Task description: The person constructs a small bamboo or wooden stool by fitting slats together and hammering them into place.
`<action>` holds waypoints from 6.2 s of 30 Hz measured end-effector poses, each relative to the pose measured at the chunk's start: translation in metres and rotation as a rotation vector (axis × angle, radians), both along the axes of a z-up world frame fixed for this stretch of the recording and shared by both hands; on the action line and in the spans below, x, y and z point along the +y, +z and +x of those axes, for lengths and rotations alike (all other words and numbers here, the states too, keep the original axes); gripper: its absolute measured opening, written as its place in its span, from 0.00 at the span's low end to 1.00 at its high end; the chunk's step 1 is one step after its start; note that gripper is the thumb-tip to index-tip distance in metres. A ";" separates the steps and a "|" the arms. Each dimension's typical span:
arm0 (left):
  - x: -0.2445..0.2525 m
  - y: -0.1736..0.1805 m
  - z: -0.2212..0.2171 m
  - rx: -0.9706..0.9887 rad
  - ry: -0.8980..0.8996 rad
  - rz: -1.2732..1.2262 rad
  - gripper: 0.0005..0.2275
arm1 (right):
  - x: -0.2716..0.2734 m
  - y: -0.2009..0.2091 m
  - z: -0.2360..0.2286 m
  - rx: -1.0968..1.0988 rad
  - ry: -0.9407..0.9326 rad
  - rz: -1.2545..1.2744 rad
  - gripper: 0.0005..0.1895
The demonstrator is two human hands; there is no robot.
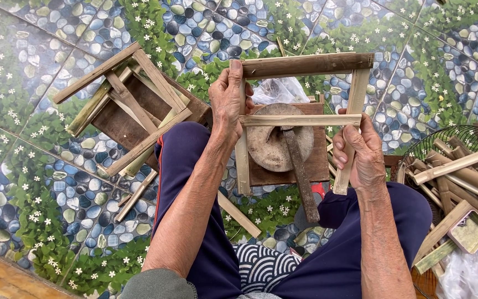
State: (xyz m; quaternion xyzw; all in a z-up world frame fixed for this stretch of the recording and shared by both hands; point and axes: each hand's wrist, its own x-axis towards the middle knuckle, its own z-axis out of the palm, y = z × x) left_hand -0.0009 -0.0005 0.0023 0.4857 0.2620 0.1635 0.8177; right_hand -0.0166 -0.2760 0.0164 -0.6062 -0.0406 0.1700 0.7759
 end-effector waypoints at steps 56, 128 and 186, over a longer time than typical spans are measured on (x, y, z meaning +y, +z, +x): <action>-0.079 -0.023 -0.039 -0.126 -0.155 0.568 0.15 | 0.081 0.009 -0.036 -0.614 -0.138 -0.748 0.29; -0.010 -0.027 -0.012 -0.223 0.221 -0.079 0.13 | 0.011 -0.187 -0.053 -0.305 0.136 -1.300 0.31; -0.133 -0.232 -0.173 0.460 -0.148 0.165 0.13 | 0.039 -0.151 -0.090 -0.257 0.124 -1.033 0.22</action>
